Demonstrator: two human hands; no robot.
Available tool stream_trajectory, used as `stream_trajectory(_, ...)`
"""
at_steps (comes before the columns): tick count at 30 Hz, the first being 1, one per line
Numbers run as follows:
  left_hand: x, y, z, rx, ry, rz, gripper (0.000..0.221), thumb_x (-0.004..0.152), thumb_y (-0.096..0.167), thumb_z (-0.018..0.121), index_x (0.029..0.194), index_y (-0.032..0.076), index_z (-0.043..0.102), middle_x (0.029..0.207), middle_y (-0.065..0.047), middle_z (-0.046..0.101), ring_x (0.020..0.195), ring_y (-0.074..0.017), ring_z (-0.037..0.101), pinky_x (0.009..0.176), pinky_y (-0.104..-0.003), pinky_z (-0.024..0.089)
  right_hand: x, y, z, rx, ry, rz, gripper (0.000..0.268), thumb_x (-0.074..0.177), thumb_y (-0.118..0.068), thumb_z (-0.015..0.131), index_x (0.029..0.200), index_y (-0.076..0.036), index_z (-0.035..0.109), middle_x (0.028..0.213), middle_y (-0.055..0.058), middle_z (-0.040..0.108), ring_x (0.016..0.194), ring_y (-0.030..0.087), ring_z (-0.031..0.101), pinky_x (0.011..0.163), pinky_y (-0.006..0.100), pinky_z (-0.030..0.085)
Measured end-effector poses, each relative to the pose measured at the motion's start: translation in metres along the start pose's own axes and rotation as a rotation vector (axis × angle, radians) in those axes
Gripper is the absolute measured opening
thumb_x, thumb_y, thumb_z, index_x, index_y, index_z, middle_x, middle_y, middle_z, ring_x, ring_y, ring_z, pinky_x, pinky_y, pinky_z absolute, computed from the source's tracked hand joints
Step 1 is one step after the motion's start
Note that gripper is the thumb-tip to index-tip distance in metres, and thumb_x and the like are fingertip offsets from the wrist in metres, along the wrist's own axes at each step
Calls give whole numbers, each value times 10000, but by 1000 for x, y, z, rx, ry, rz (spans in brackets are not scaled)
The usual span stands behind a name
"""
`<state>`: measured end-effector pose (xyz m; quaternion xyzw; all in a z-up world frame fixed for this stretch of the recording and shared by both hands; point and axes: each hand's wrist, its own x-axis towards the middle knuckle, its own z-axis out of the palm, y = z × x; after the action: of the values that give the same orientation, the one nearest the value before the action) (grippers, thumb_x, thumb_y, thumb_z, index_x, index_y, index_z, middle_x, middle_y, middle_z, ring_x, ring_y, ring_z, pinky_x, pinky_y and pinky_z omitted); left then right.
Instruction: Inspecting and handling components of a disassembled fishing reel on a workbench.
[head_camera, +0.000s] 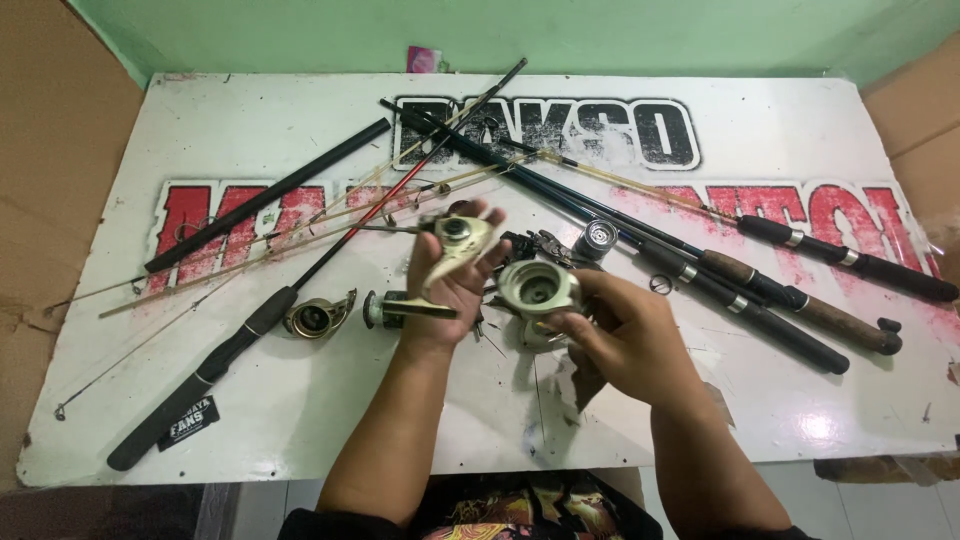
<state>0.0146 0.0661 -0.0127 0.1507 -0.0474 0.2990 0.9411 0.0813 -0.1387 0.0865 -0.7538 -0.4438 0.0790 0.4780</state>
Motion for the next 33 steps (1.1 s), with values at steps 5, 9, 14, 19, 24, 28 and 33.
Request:
stream_trajectory(5, 0, -3, -59, -94, -7, -22, 469, 973, 422, 646, 1217, 32, 552, 1166, -268, 649, 1051, -442, 667, 902, -560, 601, -3, 7, -6, 53, 177, -60, 403, 821, -116, 833, 1210, -71, 737, 700, 71, 661, 505, 171, 546, 508, 288, 451)
stream_trajectory(9, 1, 0, -34, 196, -155, -29, 404, 962, 389, 675, 1167, 101, 479, 961, -184, 652, 595, -241, 683, 548, -301, 602, -4, 14, -6, 112, 353, -203, 357, 781, 19, 871, 1106, 9, 724, 694, 60, 587, 470, 128, 458, 434, 249, 408)
stream_trajectory(14, -8, -10, -19, 367, -169, -53, 395, 932, 315, 730, 1117, 81, 472, 963, -202, 629, 497, -195, 638, 442, -275, 562, 1, 31, -7, 33, 458, -260, 326, 773, 117, 869, 1036, 33, 695, 905, 127, 696, 499, 143, 509, 431, 260, 416)
stream_trajectory(19, -13, -11, 11, 488, -128, 90, 426, 886, 253, 802, 1069, 55, 472, 905, -183, 639, 468, -197, 649, 382, -257, 532, 9, 20, -9, -90, 496, -341, 278, 795, 172, 823, 994, 12, 714, 937, 123, 722, 522, 173, 542, 429, 274, 421)
stream_trajectory(24, -14, -12, 13, 742, -121, 380, 486, 792, 101, 876, 989, 3, 443, 826, -136, 545, 462, -184, 643, 390, -241, 535, 11, 24, -7, -111, 476, -361, 269, 792, 149, 812, 973, -19, 708, 952, 103, 734, 518, 172, 543, 430, 280, 427)
stream_trajectory(28, -17, -14, 23, 791, -93, 401, 448, 824, 103, 852, 995, 6, 450, 818, -111, 531, 485, -165, 645, 398, -224, 526, 13, 28, -6, -152, 460, -382, 256, 803, 135, 812, 981, -20, 713, 961, 118, 734, 524, 206, 554, 432, 302, 426)
stream_trajectory(33, -20, -12, 41, 927, -84, 483, 447, 844, 160, 856, 990, 55, 447, 838, -47, 465, 592, -39, 493, 489, -203, 380, 16, 25, -4, -193, 477, -449, 241, 817, 145, 801, 974, -24, 731, 956, 132, 740, 488, 193, 526, 419, 300, 413)
